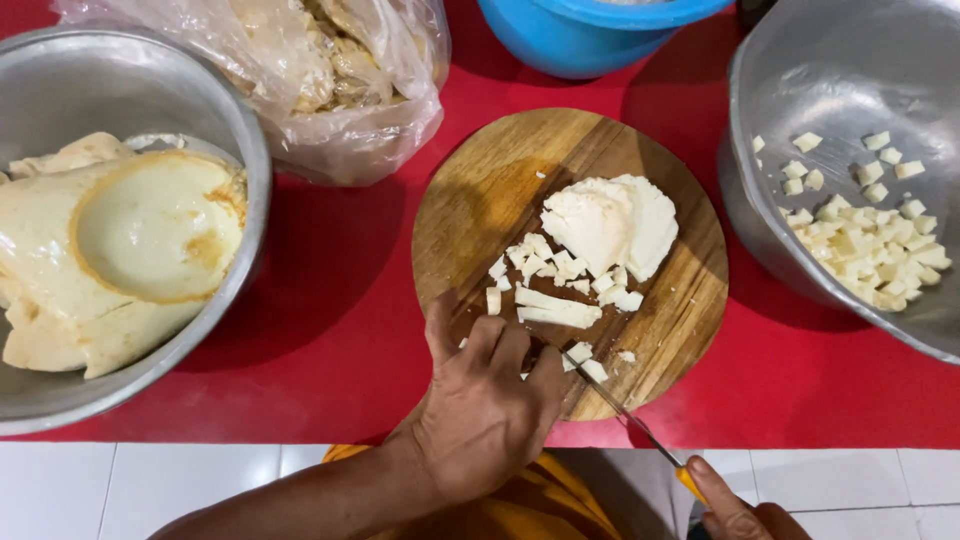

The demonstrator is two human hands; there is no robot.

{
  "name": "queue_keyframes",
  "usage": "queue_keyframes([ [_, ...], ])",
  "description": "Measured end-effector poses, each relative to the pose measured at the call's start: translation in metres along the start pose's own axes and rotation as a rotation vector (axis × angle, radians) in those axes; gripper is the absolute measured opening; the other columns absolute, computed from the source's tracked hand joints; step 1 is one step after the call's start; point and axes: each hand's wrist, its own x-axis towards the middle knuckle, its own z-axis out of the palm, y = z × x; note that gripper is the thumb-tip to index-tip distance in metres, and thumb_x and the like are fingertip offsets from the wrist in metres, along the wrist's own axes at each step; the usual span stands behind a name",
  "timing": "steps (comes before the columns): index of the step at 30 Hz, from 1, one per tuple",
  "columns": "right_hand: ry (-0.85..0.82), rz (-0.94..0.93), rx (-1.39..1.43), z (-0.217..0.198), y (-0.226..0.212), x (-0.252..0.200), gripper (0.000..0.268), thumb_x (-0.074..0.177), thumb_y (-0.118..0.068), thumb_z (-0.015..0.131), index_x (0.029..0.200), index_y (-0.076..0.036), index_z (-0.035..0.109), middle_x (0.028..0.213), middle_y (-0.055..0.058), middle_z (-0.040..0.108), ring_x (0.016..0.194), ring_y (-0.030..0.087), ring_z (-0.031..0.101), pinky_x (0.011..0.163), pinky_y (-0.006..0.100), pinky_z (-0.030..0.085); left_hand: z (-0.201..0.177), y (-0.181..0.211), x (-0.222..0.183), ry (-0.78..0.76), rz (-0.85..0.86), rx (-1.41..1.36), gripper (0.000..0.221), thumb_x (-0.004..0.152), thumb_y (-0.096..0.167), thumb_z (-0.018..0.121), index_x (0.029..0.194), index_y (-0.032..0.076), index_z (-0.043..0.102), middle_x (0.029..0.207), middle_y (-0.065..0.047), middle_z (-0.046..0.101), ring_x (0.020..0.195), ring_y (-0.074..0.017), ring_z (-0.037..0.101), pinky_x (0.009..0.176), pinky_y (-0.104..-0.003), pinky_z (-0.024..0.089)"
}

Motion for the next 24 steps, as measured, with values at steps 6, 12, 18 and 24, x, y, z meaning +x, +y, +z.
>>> queue_keyframes([
  [6, -0.083, -0.165, 0.116, -0.101, -0.071, 0.052, 0.077, 0.079, -0.030, 0.075, 0.146, -0.057, 0.050, 0.059, -0.012, 0.060, 0.042, 0.003, 0.068, 0.048, 0.020, 0.045, 0.002, 0.001, -0.002, -0.020, -0.016, -0.011, 0.007, 0.083, 0.012, 0.063, 0.086, 0.006, 0.064, 0.081, -0.009, 0.047, 0.082, -0.0302, 0.049, 0.103, -0.072, 0.030],
  [12, -0.218, 0.116, 0.177, -0.046, -0.028, 0.025, 0.077, 0.080, -0.035, 0.073, 0.148, -0.063, 0.049, 0.063, -0.013, 0.064, 0.054, -0.001, 0.076, 0.070, 0.015, 0.052, -0.009, 0.002, -0.003, -0.060, -0.131, -0.105, 0.030, 0.079, 0.030, 0.071, 0.099, 0.008, 0.069, 0.088, -0.010, 0.057, 0.087, -0.0317, 0.055, 0.106, -0.073, 0.026],
  [18, -0.350, -0.114, 0.102, -0.008, 0.002, 0.019, 0.089, 0.079, -0.042, 0.076, 0.156, -0.049, 0.033, 0.060, -0.007, 0.066, 0.054, 0.013, 0.074, 0.064, 0.025, 0.055, 0.000, -0.001, -0.008, -0.038, -0.104, -0.092, 0.018, 0.082, 0.024, 0.071, 0.078, 0.009, 0.063, 0.083, -0.008, 0.053, 0.084, -0.0305, 0.052, 0.108, -0.076, 0.024],
  [24, 0.295, -0.129, 0.246, -0.102, -0.114, 0.054, 0.040, 0.095, -0.016, 0.063, 0.130, -0.032, 0.070, 0.055, -0.005, 0.045, 0.042, 0.011, 0.032, 0.047, 0.024, 0.033, -0.008, -0.002, -0.010, -0.064, -0.106, -0.123, 0.021, 0.081, 0.024, 0.075, 0.086, 0.006, 0.067, 0.089, -0.008, 0.058, 0.092, -0.0309, 0.054, 0.107, -0.076, 0.022],
])
